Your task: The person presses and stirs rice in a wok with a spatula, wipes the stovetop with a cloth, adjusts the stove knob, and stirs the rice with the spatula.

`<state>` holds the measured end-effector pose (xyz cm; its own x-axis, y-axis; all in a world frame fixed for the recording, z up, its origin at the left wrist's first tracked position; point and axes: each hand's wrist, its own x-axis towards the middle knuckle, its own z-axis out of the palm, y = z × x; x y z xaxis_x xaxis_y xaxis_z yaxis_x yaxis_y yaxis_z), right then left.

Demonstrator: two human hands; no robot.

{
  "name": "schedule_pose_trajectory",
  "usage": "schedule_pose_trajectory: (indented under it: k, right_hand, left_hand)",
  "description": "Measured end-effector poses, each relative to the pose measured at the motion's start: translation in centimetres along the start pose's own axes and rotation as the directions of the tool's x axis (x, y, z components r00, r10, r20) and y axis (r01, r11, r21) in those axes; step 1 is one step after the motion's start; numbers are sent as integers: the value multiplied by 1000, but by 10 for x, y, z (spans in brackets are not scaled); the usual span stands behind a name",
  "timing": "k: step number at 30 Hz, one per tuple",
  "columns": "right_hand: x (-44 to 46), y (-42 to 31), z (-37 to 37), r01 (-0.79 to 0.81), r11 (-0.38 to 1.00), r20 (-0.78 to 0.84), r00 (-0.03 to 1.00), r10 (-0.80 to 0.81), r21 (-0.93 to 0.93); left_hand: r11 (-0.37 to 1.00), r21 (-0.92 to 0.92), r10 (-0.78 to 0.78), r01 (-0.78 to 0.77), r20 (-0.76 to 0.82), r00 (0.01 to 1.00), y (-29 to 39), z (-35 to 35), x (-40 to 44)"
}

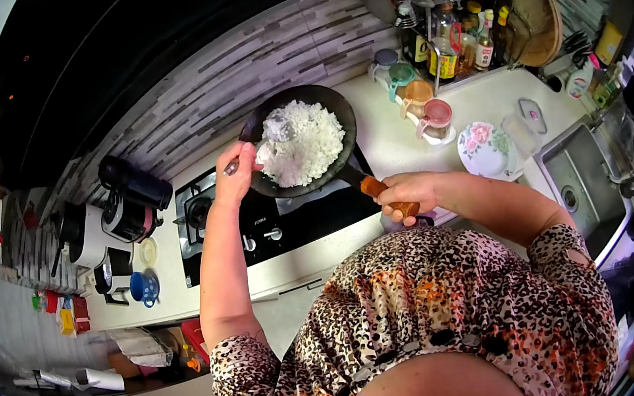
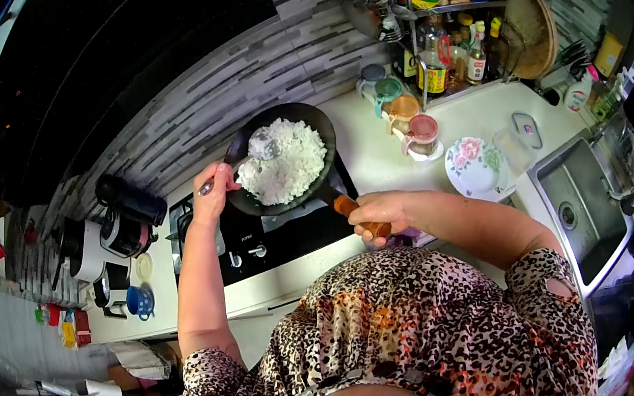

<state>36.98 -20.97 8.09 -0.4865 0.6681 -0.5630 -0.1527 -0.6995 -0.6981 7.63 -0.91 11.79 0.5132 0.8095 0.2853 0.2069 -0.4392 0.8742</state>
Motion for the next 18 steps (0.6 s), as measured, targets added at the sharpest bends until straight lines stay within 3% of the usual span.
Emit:
schedule_pose_trajectory:
  k: [6,10,16,18]
  right_hand:
    - [1,4,-2,8,1000,-27,1000,-8,-13]
    - [0,2,2,10,1000,-39,999,-10,2]
    - [2,4,-1,4,1000,-25,1000,-4,-1]
    - [4,5,-10,6,1000,-3,1000,-6,-7]
  left_hand:
    - [980,-172,-151,101,-306,940,19,-10,-56]
    - [947,-266,-305,182,-559,771,51,-6,-74]
    - [937,-291,-335,193,-596,729,73,4,-62]
    - [953,-169,-301,250,-567,766,83,16,-54]
